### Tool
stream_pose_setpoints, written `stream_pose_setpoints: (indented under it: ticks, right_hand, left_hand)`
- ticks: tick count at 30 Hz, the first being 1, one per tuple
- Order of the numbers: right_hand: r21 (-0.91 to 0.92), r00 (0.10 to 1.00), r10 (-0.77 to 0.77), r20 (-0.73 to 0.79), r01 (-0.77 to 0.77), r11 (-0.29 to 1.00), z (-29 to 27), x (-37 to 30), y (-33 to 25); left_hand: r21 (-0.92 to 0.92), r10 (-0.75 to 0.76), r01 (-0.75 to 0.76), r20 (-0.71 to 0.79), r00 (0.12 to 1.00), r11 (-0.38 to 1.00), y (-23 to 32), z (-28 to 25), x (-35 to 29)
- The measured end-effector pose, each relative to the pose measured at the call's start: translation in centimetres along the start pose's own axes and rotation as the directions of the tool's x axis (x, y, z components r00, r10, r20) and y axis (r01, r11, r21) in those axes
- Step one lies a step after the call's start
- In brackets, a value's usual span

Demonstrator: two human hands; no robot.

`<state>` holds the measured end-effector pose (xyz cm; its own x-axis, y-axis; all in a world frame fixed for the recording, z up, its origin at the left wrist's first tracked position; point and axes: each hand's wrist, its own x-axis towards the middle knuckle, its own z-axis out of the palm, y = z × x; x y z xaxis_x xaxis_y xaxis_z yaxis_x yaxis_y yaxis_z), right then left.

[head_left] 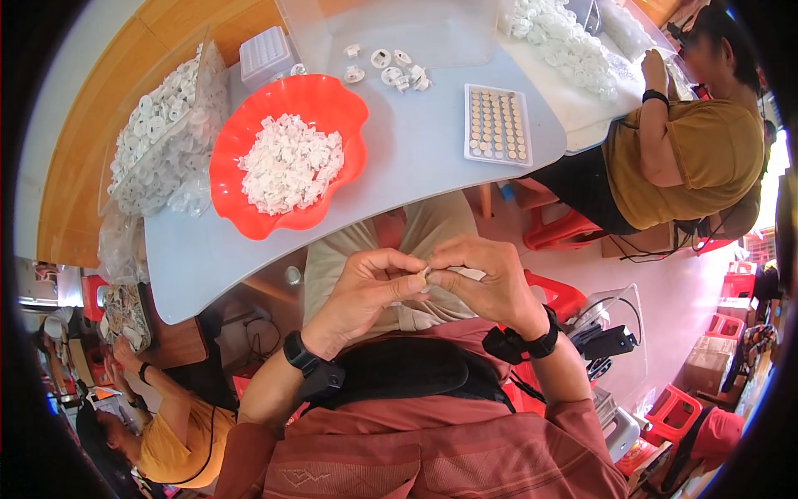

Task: Manually assembling small white plastic shoe components and placing them into a sorting tray.

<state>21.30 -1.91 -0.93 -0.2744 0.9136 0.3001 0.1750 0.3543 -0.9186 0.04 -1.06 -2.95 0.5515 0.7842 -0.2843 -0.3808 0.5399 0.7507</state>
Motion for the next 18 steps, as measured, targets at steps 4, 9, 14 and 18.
stream_pose_setpoints:
  ticks: [4,9,14,18]
  right_hand:
    - [-0.024,0.999,-0.044,-0.008,0.044,0.999,0.0,-0.3,-0.2]
    - [-0.138,0.995,-0.101,0.005,0.101,0.985,0.4,-0.7,-0.2]
    - [-0.280,0.965,-0.261,-0.015,0.247,0.928,0.9,-1.0,0.1]
    - [-0.366,0.952,-0.304,-0.020,0.276,0.889,1.1,-1.2,0.3]
  left_hand:
    - [-0.008,-0.001,0.001,-0.002,1.000,1.000,-0.1,0.1,-0.2]
    - [-0.022,0.003,-0.003,-0.006,1.000,1.000,-0.1,0.1,-0.3]
    - [-0.023,0.018,-0.019,-0.004,1.000,1.000,-0.1,0.4,-0.4]
    - [0.006,0.040,-0.040,-0.020,0.999,0.999,-0.1,0.6,-0.5]
